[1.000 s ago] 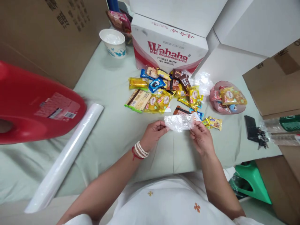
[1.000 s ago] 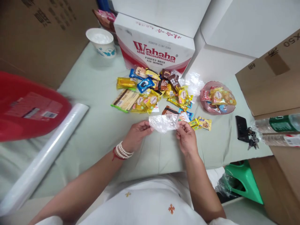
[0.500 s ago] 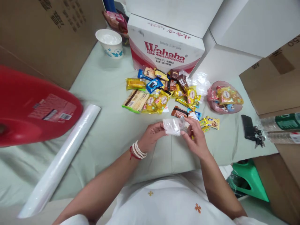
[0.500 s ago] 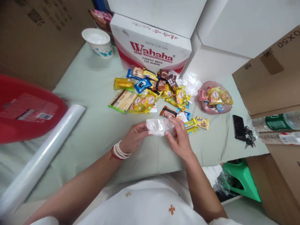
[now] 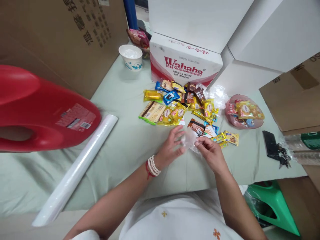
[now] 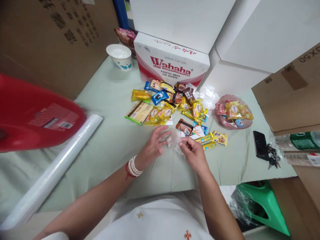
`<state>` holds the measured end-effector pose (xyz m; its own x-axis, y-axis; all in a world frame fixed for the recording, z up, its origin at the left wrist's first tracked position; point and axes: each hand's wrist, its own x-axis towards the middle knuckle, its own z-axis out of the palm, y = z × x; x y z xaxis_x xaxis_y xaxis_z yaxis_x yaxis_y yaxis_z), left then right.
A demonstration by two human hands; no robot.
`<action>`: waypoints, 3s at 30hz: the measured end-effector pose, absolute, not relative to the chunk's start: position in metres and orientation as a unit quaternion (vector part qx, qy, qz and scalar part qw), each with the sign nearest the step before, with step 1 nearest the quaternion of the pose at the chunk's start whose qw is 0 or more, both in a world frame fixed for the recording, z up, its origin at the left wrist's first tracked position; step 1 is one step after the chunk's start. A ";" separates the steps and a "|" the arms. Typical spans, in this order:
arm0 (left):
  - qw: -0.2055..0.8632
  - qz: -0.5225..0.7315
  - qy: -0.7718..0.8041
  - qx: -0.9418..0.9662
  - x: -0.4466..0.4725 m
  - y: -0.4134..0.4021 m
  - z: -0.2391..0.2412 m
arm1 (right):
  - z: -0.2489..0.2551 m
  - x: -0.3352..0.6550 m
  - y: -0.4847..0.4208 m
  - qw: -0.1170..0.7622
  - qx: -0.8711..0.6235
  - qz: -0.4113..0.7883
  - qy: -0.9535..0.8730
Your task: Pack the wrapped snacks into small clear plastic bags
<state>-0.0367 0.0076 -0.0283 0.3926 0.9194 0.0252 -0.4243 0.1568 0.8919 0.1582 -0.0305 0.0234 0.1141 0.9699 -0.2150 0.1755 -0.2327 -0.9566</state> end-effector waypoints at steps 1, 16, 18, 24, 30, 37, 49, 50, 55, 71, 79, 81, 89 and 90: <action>0.722 0.442 0.280 0.452 -0.035 0.006 -0.028 | 0.025 0.155 -0.031 0.403 -0.609 0.497 -0.469; 0.672 0.509 0.417 0.339 -0.060 0.046 -0.017 | 0.016 0.179 -0.056 0.375 -0.664 0.449 -0.465; 0.669 0.494 0.431 0.349 -0.059 0.045 -0.016 | 0.015 0.182 -0.060 0.358 -0.682 0.384 -0.508; 0.664 0.468 0.448 0.374 -0.055 0.043 -0.023 | 0.028 0.162 -0.059 0.386 -0.620 0.115 -0.673; 0.676 0.460 0.441 0.369 -0.053 0.043 -0.029 | 0.005 0.123 -0.040 0.254 -0.593 0.161 -0.747; 0.672 0.514 0.421 0.327 -0.053 0.046 -0.028 | -0.007 0.123 -0.030 0.339 -0.636 0.318 -0.616; 0.633 0.412 0.417 0.506 -0.045 0.022 -0.017 | 0.007 0.116 -0.031 0.418 -0.654 0.428 -0.463; 0.647 0.412 0.409 0.495 -0.044 0.022 -0.018 | 0.008 0.115 -0.031 0.417 -0.650 0.432 -0.465; 0.706 0.411 0.384 0.431 -0.045 0.024 -0.019 | 0.015 0.116 -0.031 0.457 -0.622 0.502 -0.391; 0.814 0.411 0.329 0.247 -0.050 0.029 -0.016 | 0.004 0.189 -0.073 0.379 -0.683 0.460 -0.422; 0.799 0.409 0.325 0.298 -0.045 0.024 -0.021 | 0.022 0.172 -0.038 0.357 -0.597 0.197 -0.690; 0.791 0.415 0.326 0.308 -0.044 0.024 -0.021 | 0.021 0.162 -0.028 0.416 -0.615 0.251 -0.621; 0.780 0.433 0.333 0.306 -0.040 0.021 -0.023 | 0.008 0.147 -0.009 0.447 -0.649 0.437 -0.433; 0.781 0.438 0.328 0.301 -0.039 0.020 -0.022 | 0.008 0.147 -0.008 0.445 -0.651 0.436 -0.434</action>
